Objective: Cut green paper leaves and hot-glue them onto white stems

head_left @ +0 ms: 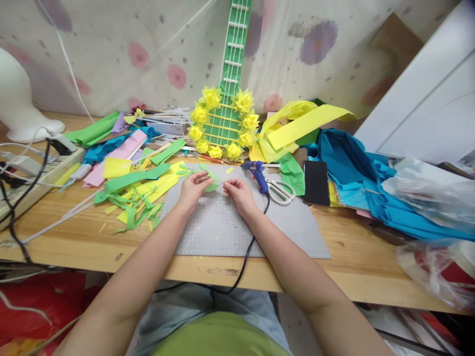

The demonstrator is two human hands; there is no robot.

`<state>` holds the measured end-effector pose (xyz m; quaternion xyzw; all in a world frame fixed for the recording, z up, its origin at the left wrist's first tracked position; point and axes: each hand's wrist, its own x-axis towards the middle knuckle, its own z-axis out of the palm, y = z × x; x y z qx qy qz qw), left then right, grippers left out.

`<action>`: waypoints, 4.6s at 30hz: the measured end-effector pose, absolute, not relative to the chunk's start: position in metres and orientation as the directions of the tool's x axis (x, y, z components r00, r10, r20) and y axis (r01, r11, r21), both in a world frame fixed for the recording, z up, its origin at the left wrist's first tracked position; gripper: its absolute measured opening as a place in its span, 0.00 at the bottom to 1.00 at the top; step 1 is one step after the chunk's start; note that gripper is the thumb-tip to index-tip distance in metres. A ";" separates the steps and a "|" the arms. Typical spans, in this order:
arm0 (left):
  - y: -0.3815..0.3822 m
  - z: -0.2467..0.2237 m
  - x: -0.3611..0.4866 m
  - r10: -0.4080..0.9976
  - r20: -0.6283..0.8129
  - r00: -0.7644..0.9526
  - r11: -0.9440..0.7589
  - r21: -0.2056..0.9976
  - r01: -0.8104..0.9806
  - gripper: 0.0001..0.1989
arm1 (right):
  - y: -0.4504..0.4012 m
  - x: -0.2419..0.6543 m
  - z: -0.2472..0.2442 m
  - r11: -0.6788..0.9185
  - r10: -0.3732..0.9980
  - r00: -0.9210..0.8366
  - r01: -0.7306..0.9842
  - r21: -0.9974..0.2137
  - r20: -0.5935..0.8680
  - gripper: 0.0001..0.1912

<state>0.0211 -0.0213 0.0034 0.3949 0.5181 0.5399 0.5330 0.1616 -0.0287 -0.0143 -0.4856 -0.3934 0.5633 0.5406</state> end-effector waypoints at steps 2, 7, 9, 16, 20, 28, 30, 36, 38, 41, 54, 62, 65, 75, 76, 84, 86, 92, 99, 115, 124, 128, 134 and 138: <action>-0.020 0.001 0.019 0.990 -0.104 -0.091 0.087 0.981 -0.176 0.27 | -0.028 0.162 -0.015 -0.103 0.991 0.058 -0.235 -0.966 -0.120 0.10; -0.018 -0.007 0.019 0.995 -0.092 -0.044 0.082 0.978 -0.192 0.29 | -0.026 0.162 -0.017 -0.096 0.991 0.066 -0.240 -0.966 -0.115 0.10; -0.018 -0.009 0.020 0.996 -0.080 -0.043 0.070 0.977 -0.199 0.29 | -0.026 0.162 -0.018 -0.095 0.991 0.067 -0.236 -0.967 -0.114 0.10; -0.021 -0.005 0.024 0.997 -0.075 -0.032 0.068 0.980 -0.187 0.28 | -0.026 0.163 -0.019 -0.084 0.992 0.071 -0.266 -0.960 -0.107 0.11; -0.023 -0.005 0.025 0.996 -0.094 0.007 0.094 0.978 -0.187 0.30 | -0.026 0.162 -0.019 -0.074 0.993 0.070 -0.285 -0.956 -0.097 0.11; -0.025 -0.003 0.025 0.993 -0.110 0.052 0.119 0.969 -0.216 0.31 | -0.026 0.162 -0.019 -0.070 0.992 0.079 -0.257 -0.964 -0.093 0.10; -0.025 -0.002 0.026 0.992 -0.111 0.052 0.120 0.969 -0.217 0.30 | -0.026 0.162 -0.019 -0.068 0.993 0.078 -0.257 -0.964 -0.091 0.10; -0.025 0.001 0.030 0.984 -0.171 0.041 0.175 0.944 -0.280 0.22 | -0.025 0.162 -0.021 -0.056 0.994 0.078 -0.221 -0.974 -0.074 0.10; -0.026 0.003 0.031 0.983 -0.185 0.016 0.181 0.937 -0.298 0.19 | -0.025 0.162 -0.021 -0.052 0.995 0.075 -0.214 -0.975 -0.070 0.10; -0.025 0.004 0.033 0.983 -0.182 -0.029 0.167 0.946 -0.279 0.17 | -0.026 0.161 -0.021 -0.045 0.996 0.069 -0.197 -0.979 -0.060 0.10; -0.024 0.001 0.033 0.994 -0.085 -0.074 0.074 0.987 -0.144 0.14 | -0.027 0.160 -0.019 -0.029 0.997 0.059 -0.187 -0.982 -0.041 0.11; -0.024 -0.002 0.032 0.996 -0.059 -0.062 0.050 0.989 -0.140 0.14 | -0.029 0.162 -0.015 -0.076 0.995 0.039 -0.313 -0.947 -0.092 0.14; -0.023 -0.003 0.032 0.997 -0.057 -0.043 0.051 0.989 -0.139 0.15 | -0.028 0.163 -0.017 -0.060 0.996 0.043 -0.321 -0.945 -0.078 0.14; -0.023 -0.004 0.033 0.997 -0.067 -0.045 0.060 0.988 -0.140 0.16 | -0.029 0.162 -0.013 -0.068 0.996 0.032 -0.284 -0.956 -0.080 0.10; -0.022 -0.004 0.033 0.997 -0.065 -0.043 0.059 0.988 -0.141 0.16 | -0.029 0.162 -0.013 -0.072 0.996 0.031 -0.281 -0.957 -0.083 0.10; -0.022 -0.004 0.033 0.997 -0.052 -0.051 0.043 0.986 -0.160 0.14 | -0.029 0.160 -0.013 -0.060 0.996 0.050 -0.274 -0.960 -0.077 0.10; -0.022 -0.004 0.034 0.997 -0.046 -0.055 0.037 0.987 -0.159 0.14 | -0.030 0.161 -0.013 -0.061 0.996 0.048 -0.274 -0.960 -0.077 0.11; -0.020 -0.007 0.033 0.998 -0.011 -0.054 0.003 0.990 -0.141 0.14 | -0.031 0.162 -0.011 -0.066 0.996 0.046 -0.279 -0.958 -0.082 0.12; -0.020 -0.006 0.032 0.998 -0.009 -0.058 0.001 0.991 -0.132 0.15 | -0.029 0.159 -0.013 -0.072 0.997 0.020 -0.173 -0.982 -0.077 0.14; -0.021 -0.006 0.035 0.999 -0.048 0.003 0.048 0.988 -0.149 0.16 | -0.028 0.164 -0.013 -0.079 0.995 0.045 -0.194 -0.978 -0.089 0.15; -0.020 -0.009 0.031 1.000 0.010 -0.016 -0.010 0.999 -0.042 0.21 | -0.028 0.164 -0.013 -0.064 0.988 0.124 -0.235 -0.970 -0.095 0.19; -0.021 -0.010 0.031 0.999 0.028 -0.016 -0.029 0.998 -0.064 0.20 | -0.030 0.164 -0.012 -0.066 0.992 0.087 -0.231 -0.971 -0.088 0.19; -0.023 -0.008 0.032 1.000 0.008 -0.006 -0.009 0.992 -0.124 0.21 | -0.031 0.163 -0.012 -0.052 0.995 0.073 -0.217 -0.975 -0.069 0.18; -0.023 -0.008 0.032 1.000 0.006 -0.005 -0.007 0.993 -0.117 0.21 | -0.030 0.162 -0.013 -0.034 0.996 0.068 -0.207 -0.978 -0.049 0.19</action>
